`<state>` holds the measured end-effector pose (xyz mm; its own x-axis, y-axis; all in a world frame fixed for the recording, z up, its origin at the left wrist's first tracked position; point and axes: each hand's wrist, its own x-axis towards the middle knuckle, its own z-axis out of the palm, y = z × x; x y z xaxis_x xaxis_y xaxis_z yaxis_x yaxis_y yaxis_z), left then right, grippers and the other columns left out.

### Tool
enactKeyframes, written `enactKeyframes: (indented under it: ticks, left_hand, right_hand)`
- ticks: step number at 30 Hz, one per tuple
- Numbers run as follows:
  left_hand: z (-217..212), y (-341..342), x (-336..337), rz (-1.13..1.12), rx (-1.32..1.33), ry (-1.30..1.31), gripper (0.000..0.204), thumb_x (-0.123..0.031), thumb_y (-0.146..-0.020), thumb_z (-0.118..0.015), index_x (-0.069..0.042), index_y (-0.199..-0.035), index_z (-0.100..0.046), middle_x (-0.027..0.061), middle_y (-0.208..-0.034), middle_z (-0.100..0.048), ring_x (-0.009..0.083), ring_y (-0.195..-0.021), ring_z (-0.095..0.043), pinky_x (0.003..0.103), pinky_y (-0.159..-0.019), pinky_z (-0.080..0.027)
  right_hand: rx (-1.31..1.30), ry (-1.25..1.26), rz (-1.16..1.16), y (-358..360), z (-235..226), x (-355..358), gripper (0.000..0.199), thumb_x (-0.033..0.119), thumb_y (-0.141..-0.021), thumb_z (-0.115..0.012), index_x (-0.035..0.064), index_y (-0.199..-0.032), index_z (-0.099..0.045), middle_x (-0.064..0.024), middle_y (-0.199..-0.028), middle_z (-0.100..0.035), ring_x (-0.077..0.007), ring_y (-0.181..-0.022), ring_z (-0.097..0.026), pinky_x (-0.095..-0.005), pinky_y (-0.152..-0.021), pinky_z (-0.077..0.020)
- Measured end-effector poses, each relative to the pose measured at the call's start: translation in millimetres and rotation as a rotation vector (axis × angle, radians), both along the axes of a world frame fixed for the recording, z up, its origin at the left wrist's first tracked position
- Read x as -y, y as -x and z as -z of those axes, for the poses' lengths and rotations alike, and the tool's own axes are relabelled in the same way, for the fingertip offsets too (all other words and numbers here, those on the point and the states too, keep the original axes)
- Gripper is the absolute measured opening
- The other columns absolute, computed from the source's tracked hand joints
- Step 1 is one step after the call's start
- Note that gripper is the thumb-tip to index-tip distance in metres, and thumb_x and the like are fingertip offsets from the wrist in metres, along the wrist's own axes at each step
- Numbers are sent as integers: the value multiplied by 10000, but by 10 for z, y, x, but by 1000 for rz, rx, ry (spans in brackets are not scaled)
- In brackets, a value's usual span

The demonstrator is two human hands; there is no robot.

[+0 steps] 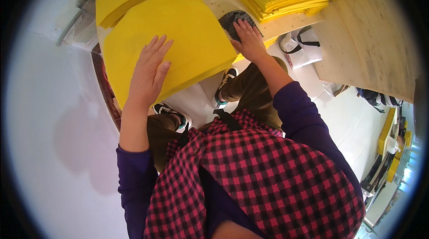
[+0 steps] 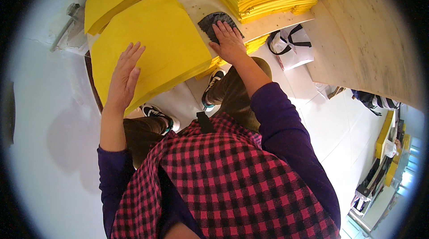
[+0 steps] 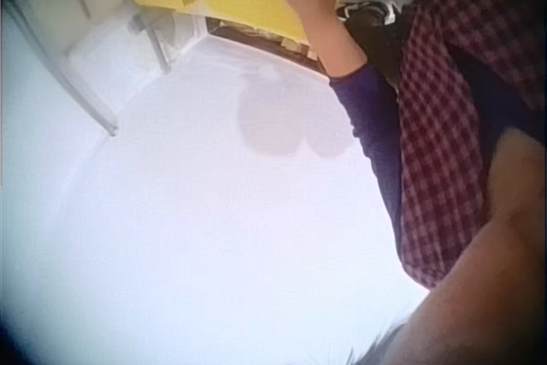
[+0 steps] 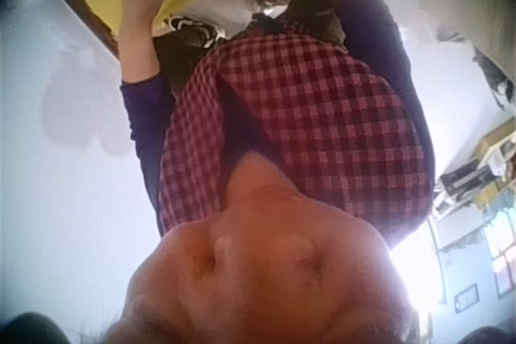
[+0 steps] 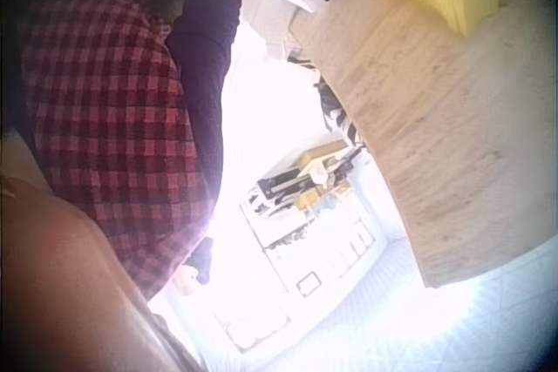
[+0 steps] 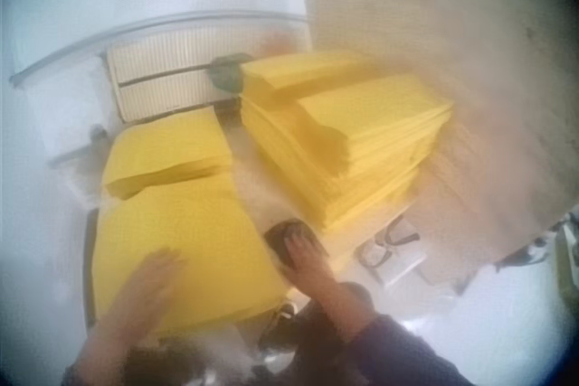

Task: The person repeatedly folds yellow foam sheets in half and stacks them on a wooden work surface. The hands smooth each fold and place the folded sheet onto a growing pile.

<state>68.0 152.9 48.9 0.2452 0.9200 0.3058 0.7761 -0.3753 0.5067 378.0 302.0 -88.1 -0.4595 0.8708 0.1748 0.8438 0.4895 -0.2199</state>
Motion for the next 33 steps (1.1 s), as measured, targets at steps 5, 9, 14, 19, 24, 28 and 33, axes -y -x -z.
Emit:
enactKeyframes:
  ticks: [5,9,14,19,24,28,33]
  left_hand:
    - [311,-20,-167,-15,-83,20,438,-287,-978,-478,-94,-1372,-490,151,-1464,-419,358,-1388,-324,470,-1153,-217]
    - [525,11,-171,-36,-143,37,446,-296,-963,-500,-94,-1361,-501,151,-1460,-423,350,-1384,-333,471,-1152,-219]
    - [605,28,-152,-50,-190,5,452,-300,-948,-521,-97,-1351,-512,137,-1450,-436,330,-1374,-354,470,-1148,-233]
    - [629,12,-149,-62,-203,-19,447,-301,-946,-524,-103,-1347,-518,132,-1444,-444,326,-1369,-362,468,-1143,-243]
    - [641,-2,-150,-78,-226,-31,445,-288,-933,-546,-112,-1341,-524,132,-1438,-451,323,-1364,-371,470,-1138,-254]
    - [626,-13,-128,-82,-194,-39,445,-284,-922,-565,-109,-1330,-531,127,-1432,-459,321,-1358,-380,470,-1135,-261]
    - [637,-20,-118,-92,-198,-12,453,-309,-922,-567,-95,-1320,-535,138,-1435,-453,317,-1365,-371,467,-1138,-257]
  right_hand:
    - [-4,20,-2,-1,-28,-5,649,425,-940,-507,121,-1480,-314,-104,-1553,-283,-274,-1445,-224,-457,-1163,-161]
    - [86,75,15,-2,-56,-16,674,488,-954,-449,140,-1503,-266,-67,-1582,-222,-233,-1462,-176,-418,-1179,-125]
    - [93,73,23,7,-43,-15,675,485,-953,-453,140,-1502,-263,-65,-1583,-219,-234,-1462,-178,-418,-1177,-134]
    - [-95,90,-11,-32,-49,-63,601,429,-953,-485,116,-1453,-368,-106,-1534,-318,-271,-1433,-249,-432,-1162,-182]
    - [-473,57,-81,69,-293,20,506,354,-950,-514,50,-1353,-493,-185,-1439,-439,-351,-1364,-362,-441,-1132,-256]
    - [-535,-32,-278,297,-675,242,509,301,-940,-542,16,-1356,-474,-214,-1431,-430,-369,-1357,-362,-428,-1127,-273]
    - [-374,-12,-440,757,-890,496,555,319,-933,-542,21,-1388,-433,-207,-1458,-395,-347,-1377,-334,-418,-1142,-244]
